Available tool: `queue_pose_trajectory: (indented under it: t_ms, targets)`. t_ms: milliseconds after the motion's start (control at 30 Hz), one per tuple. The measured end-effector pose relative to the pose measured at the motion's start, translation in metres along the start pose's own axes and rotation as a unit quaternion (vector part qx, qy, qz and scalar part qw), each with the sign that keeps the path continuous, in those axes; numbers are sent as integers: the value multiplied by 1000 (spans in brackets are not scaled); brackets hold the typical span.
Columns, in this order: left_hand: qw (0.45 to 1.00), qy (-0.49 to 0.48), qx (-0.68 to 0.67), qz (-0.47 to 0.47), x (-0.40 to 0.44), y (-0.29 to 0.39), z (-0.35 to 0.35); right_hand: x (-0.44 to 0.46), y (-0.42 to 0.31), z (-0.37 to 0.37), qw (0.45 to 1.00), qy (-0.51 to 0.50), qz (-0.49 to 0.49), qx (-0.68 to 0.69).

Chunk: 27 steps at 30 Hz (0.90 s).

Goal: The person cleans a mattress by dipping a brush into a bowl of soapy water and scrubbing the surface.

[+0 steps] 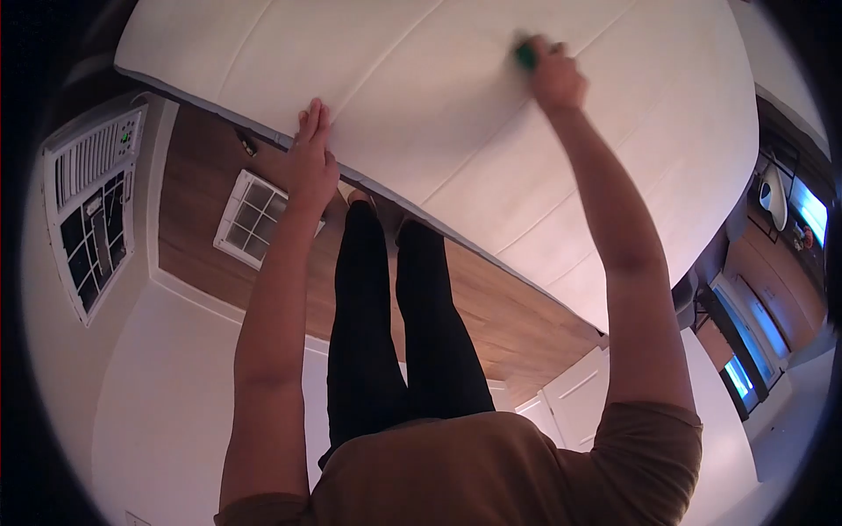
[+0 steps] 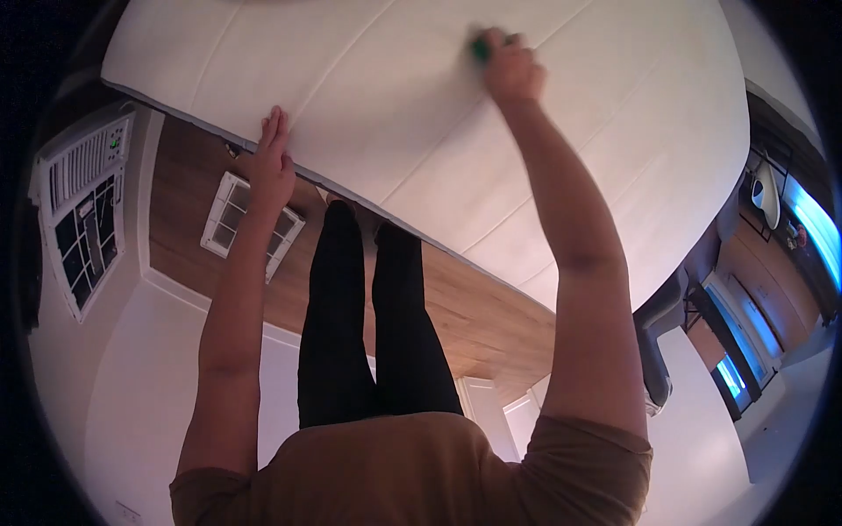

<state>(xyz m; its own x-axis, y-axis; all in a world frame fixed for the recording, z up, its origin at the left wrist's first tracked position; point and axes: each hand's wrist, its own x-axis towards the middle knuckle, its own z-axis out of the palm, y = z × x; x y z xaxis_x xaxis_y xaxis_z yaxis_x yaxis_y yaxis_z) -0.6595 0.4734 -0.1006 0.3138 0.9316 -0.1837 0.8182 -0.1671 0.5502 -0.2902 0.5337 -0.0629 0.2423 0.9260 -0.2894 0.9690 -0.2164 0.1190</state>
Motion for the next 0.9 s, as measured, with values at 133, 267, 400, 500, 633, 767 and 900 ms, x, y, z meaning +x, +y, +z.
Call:
queue_pose_trajectory:
  t_ms: [133, 267, 400, 500, 633, 767, 900]
  targets:
    - [1000, 2, 2, -6, -1, 3, 0, -56, -61, 44, 997, 48, -27, 46]
    - [1000, -6, 0, -2, 2, -2, 0, -170, -166, 33, 940, -112, -286, 148]
    - [1000, -15, -22, -1, -1, -2, -5, -79, -92, 43, 966, 17, -253, 49]
    - [1000, -1, -6, 4, -3, -1, 3, 10, -28, 9, 1000, 6, 7, -10]
    - [1000, 13, -3, -8, -2, 4, 0, -32, -73, 29, 997, 51, -4, 59]
    - [999, 13, -41, -2, 3, -3, -4, -157, -178, 56, 954, 7, -266, 137]
    - [997, -17, -72, -4, -3, -4, -15, -82, -128, 51, 940, 71, -308, 124]
